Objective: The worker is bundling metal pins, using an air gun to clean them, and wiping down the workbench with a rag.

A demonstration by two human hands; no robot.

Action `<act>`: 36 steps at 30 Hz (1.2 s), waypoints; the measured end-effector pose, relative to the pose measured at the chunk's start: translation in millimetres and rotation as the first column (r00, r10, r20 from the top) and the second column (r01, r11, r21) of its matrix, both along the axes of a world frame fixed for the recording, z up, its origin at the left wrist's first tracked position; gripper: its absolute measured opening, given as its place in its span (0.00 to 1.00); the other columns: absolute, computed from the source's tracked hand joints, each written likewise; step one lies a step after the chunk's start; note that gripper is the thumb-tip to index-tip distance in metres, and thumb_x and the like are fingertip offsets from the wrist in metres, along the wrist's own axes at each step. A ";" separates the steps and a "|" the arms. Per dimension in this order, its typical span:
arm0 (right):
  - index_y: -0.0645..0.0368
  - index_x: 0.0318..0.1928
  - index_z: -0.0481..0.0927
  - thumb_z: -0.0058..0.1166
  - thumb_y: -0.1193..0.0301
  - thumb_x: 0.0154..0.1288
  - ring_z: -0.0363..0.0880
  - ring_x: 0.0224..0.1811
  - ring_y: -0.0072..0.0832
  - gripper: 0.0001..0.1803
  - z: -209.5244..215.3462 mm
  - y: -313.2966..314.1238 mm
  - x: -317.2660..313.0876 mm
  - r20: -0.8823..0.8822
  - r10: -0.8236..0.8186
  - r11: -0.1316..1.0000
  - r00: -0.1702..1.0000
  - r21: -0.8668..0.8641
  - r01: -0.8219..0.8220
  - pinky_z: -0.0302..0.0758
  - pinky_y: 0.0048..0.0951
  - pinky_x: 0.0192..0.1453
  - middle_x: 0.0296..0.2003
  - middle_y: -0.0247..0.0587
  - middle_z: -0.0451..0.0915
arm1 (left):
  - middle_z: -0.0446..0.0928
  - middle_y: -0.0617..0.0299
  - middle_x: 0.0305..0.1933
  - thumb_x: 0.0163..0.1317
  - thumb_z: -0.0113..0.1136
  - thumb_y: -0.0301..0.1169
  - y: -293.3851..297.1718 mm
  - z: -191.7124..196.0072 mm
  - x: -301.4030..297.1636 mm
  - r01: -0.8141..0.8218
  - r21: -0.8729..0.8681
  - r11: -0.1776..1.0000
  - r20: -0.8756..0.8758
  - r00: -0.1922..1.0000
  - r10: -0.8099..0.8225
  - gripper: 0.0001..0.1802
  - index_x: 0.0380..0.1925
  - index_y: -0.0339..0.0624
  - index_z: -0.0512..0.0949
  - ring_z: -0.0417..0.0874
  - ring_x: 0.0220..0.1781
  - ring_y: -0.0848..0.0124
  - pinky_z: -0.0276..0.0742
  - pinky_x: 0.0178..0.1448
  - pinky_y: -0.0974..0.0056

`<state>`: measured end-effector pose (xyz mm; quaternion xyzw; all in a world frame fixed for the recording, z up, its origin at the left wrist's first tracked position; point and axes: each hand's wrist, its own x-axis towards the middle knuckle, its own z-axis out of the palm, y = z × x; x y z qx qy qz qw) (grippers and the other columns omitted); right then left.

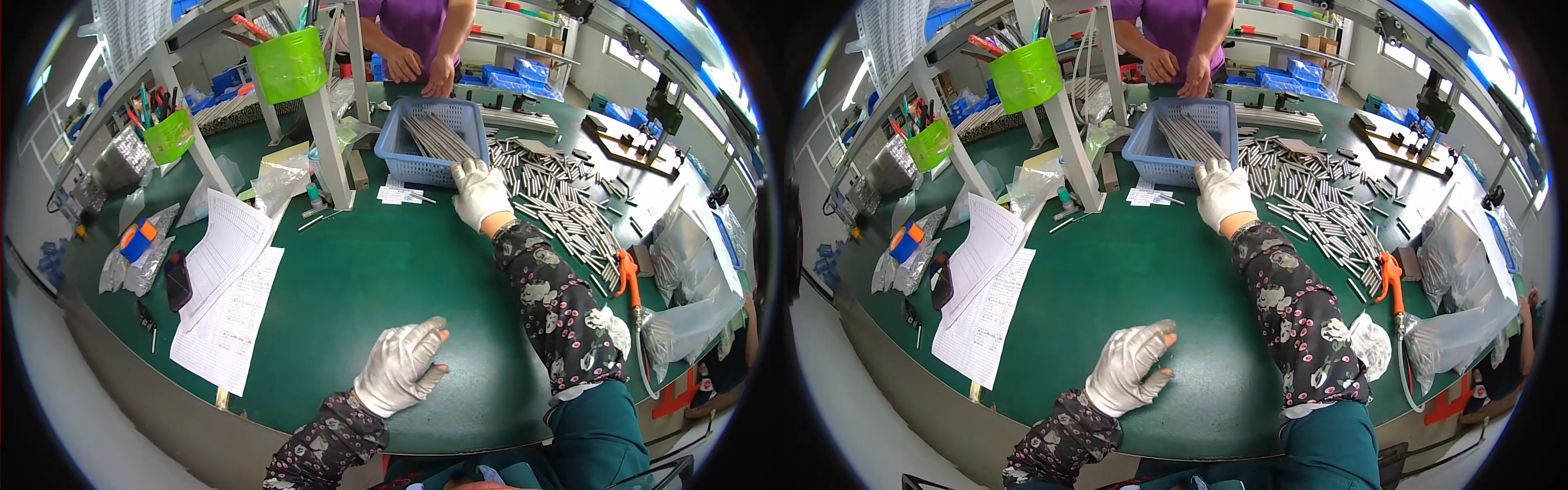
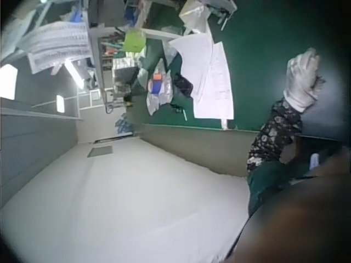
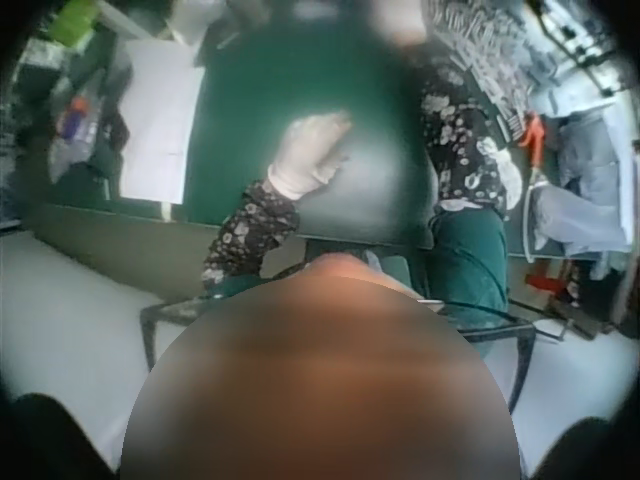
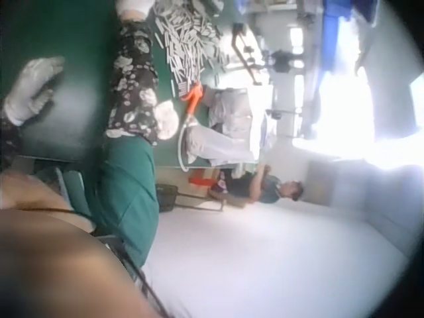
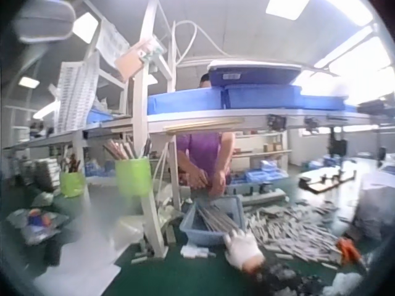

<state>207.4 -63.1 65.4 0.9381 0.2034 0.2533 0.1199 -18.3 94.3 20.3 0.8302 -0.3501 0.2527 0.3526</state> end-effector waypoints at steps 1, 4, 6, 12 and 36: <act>0.56 0.52 0.70 0.52 0.61 0.55 0.68 0.53 0.31 0.24 1.4 2.9 1.5 -0.007 0.006 0.999 1.000 0.035 -0.006 0.66 0.36 0.47 0.46 0.38 0.72 | 0.74 0.46 0.46 0.61 0.52 0.42 -1.9 -2.2 -0.3 0.027 -0.023 0.999 0.006 1.000 -0.027 0.24 0.52 0.38 0.67 0.79 0.40 0.54 0.74 0.43 0.57; 0.57 0.39 0.76 0.50 0.62 0.55 0.75 0.44 0.35 0.14 13.0 4.9 14.4 0.026 0.030 0.983 0.999 0.183 -0.034 0.70 0.37 0.43 0.37 0.41 0.77 | 0.75 0.45 0.45 0.62 0.51 0.43 -10.2 -2.8 -4.8 0.066 -0.033 0.997 0.003 0.998 -0.066 0.23 0.49 0.35 0.69 0.80 0.38 0.54 0.76 0.40 0.57; 0.58 0.39 0.76 0.49 0.63 0.55 0.77 0.43 0.38 0.14 24.6 12.9 32.4 -0.021 -0.023 0.962 1.000 0.271 0.027 0.73 0.38 0.44 0.36 0.45 0.78 | 0.75 0.45 0.45 0.61 0.51 0.42 -14.1 -4.6 -8.8 0.150 -0.028 0.988 -0.092 0.984 -0.152 0.23 0.43 0.31 0.72 0.79 0.39 0.53 0.77 0.40 0.57; 0.58 0.57 0.68 0.46 0.57 0.56 0.72 0.55 0.45 0.30 35.6 25.1 97.6 -0.469 -0.209 0.843 0.858 0.358 0.401 0.68 0.38 0.59 0.52 0.56 0.73 | 0.73 0.45 0.47 0.58 0.54 0.41 -20.9 -2.0 -8.7 0.186 -0.091 0.978 -0.124 0.973 -0.196 0.22 0.41 0.29 0.72 0.79 0.42 0.55 0.77 0.42 0.57; 0.60 0.56 0.71 0.50 0.66 0.60 0.77 0.51 0.39 0.23 41.1 52.3 124.0 -0.436 -0.381 0.879 0.815 0.102 0.465 0.72 0.40 0.52 0.49 0.48 0.77 | 0.73 0.50 0.49 0.60 0.52 0.44 -12.4 -10.6 -5.9 0.098 -0.049 0.994 -0.229 0.968 -0.107 0.24 0.46 0.33 0.71 0.78 0.44 0.57 0.75 0.45 0.57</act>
